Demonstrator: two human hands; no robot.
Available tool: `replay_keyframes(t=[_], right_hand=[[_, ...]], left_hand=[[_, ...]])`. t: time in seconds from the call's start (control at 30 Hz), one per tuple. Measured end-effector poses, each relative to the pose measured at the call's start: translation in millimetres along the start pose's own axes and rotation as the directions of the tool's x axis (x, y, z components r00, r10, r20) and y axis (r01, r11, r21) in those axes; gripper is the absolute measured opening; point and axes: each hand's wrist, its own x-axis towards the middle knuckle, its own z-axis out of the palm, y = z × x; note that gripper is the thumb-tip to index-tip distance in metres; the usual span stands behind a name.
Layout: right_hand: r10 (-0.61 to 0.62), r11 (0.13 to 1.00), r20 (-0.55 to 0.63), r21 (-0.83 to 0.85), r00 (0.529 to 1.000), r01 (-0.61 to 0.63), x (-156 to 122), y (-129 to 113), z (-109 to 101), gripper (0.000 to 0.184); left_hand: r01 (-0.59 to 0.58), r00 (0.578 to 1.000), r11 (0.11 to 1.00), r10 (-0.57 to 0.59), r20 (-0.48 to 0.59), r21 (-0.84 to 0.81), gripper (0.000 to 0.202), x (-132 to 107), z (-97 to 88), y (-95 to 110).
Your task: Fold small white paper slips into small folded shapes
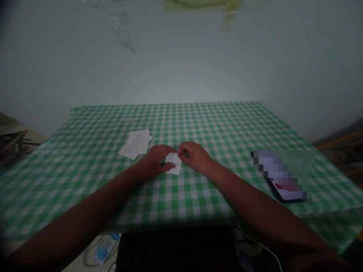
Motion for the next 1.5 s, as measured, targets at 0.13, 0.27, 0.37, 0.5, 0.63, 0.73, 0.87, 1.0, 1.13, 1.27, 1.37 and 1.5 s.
replay_keyframes(t=[0.13,0.27,0.37,0.5,0.63,0.73,0.87,1.0,1.13,1.27,1.37,1.5], right_hand=[[-0.191,0.978,-0.018,-0.092,0.981,0.188,0,3,0,0.006],[-0.203,0.966,0.050,-0.153,0.978,0.208,0,5,0,0.008],[-0.214,0.961,0.087,-0.161,0.973,0.225,1,4,-1,0.009],[-0.258,0.945,0.127,-0.172,0.958,0.277,1,3,-1,0.011],[-0.291,0.930,0.161,-0.183,0.943,0.318,1,7,1,0.012],[-0.289,0.934,0.176,-0.163,0.941,0.317,0,10,1,0.011],[-0.303,0.933,0.204,-0.135,0.931,0.333,-2,9,0,0.009],[-0.323,0.929,0.236,-0.107,0.917,0.355,-2,9,-2,0.008],[-0.354,0.923,0.255,-0.057,0.900,0.380,-2,13,-2,0.007],[-0.340,0.938,0.272,0.027,0.900,0.347,-3,17,-5,0.013],[-0.329,0.944,0.289,0.081,0.899,0.319,-4,18,-7,0.019],[-0.333,0.943,0.290,0.095,0.897,0.319,-4,19,-8,0.020]], left_hand=[[0.014,1.000,0.999,-0.013,-0.026,0.043,0.023,1,-1.9,-2],[0.039,0.999,0.997,-0.036,-0.039,0.073,0.010,3,-4.4,-3],[0.043,0.998,0.995,-0.039,-0.044,0.092,0.011,4,-5.1,-4],[0.024,1.000,0.993,-0.023,-0.013,0.111,0.014,3,-4.6,-6],[-0.024,1.000,0.997,0.024,0.009,0.070,0.018,-1,-7.1,-6],[-0.070,0.997,0.997,0.069,0.035,0.020,0.023,-3,-11.0,-6],[-0.118,0.990,0.993,0.119,0.076,-0.017,0.033,-5,-14.0,-5],[-0.148,0.986,0.988,0.150,0.078,-0.040,0.033,-5,-12.8,-6],[-0.168,0.981,0.983,0.174,0.080,-0.078,0.029,-5,-11.2,-9],[-0.179,0.979,0.978,0.188,0.084,-0.103,0.026,-5,-10.8,-11],[-0.191,0.977,0.975,0.200,0.069,-0.117,0.023,-6,-9.8,-12],[-0.213,0.974,0.967,0.221,0.048,-0.137,0.023,-6,-8.1,-14]])
